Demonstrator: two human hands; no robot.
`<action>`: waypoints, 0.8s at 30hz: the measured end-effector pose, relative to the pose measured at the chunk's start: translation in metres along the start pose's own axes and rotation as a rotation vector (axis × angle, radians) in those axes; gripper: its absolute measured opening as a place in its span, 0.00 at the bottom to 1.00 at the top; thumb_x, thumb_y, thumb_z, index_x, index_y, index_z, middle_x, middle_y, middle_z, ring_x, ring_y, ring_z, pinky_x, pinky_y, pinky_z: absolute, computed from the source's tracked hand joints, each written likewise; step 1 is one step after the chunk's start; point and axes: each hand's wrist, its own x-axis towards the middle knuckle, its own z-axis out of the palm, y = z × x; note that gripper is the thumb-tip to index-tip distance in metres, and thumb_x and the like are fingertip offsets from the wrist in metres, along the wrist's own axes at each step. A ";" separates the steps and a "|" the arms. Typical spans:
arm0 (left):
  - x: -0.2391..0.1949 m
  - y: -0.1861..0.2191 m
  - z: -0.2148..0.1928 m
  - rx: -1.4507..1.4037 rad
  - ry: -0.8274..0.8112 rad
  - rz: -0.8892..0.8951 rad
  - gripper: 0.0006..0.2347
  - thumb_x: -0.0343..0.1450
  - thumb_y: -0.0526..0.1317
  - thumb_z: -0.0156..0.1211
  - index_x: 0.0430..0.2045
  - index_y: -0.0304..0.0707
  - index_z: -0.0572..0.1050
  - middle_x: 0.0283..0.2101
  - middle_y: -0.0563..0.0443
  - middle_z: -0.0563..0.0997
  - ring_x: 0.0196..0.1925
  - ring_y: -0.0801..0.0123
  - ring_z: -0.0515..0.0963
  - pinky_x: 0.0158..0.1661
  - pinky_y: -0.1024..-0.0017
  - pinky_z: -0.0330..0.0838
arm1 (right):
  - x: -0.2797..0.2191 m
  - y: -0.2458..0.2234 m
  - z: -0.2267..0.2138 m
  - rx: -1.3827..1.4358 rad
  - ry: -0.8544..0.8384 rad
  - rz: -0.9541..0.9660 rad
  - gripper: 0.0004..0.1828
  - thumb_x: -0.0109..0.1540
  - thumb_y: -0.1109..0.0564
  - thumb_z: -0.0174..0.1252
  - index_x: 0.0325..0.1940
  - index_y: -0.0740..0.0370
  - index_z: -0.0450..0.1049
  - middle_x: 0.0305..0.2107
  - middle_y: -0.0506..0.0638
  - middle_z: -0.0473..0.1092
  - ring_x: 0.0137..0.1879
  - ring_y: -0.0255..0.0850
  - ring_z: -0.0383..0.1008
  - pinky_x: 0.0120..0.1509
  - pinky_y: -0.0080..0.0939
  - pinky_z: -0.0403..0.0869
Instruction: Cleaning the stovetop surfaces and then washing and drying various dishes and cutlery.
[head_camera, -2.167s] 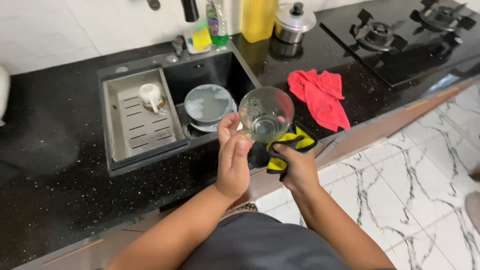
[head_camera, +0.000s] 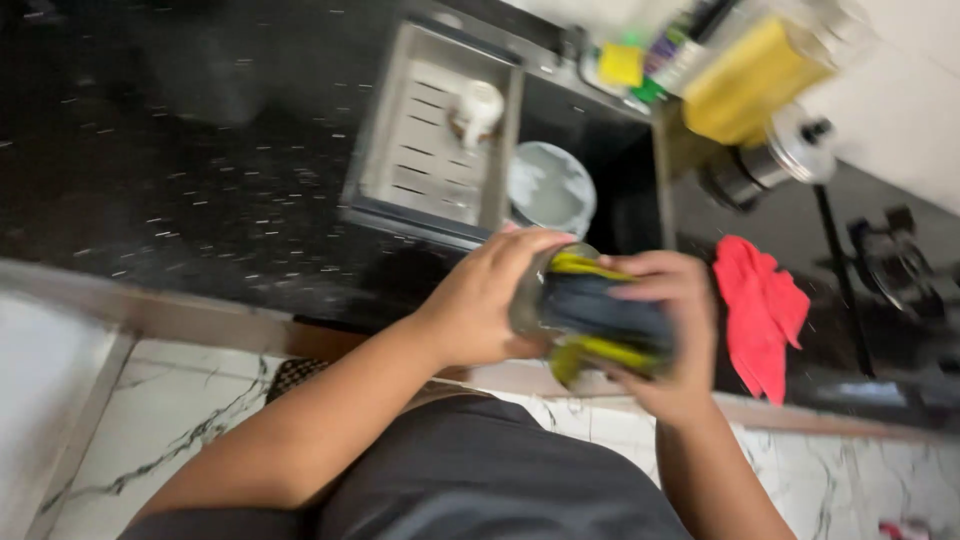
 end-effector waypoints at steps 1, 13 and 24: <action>-0.004 -0.004 -0.010 0.022 -0.032 -0.048 0.40 0.53 0.40 0.77 0.62 0.39 0.64 0.61 0.43 0.73 0.65 0.46 0.72 0.70 0.52 0.58 | 0.019 -0.010 0.015 -0.214 -0.217 -0.046 0.37 0.45 0.49 0.70 0.58 0.50 0.69 0.54 0.59 0.67 0.63 0.52 0.70 0.67 0.52 0.71; -0.075 -0.064 -0.125 0.590 -0.031 -0.094 0.30 0.63 0.32 0.65 0.64 0.41 0.65 0.62 0.47 0.73 0.66 0.56 0.71 0.72 0.37 0.47 | 0.096 0.010 0.193 0.128 -0.829 0.122 0.38 0.40 0.60 0.71 0.55 0.64 0.70 0.46 0.59 0.74 0.54 0.57 0.75 0.60 0.49 0.72; -0.104 -0.114 -0.245 0.530 0.240 -0.305 0.38 0.54 0.43 0.78 0.60 0.40 0.65 0.59 0.46 0.73 0.64 0.54 0.73 0.70 0.34 0.42 | 0.162 -0.001 0.297 0.193 -0.563 -0.024 0.21 0.46 0.63 0.74 0.41 0.58 0.76 0.37 0.51 0.79 0.45 0.44 0.81 0.53 0.41 0.77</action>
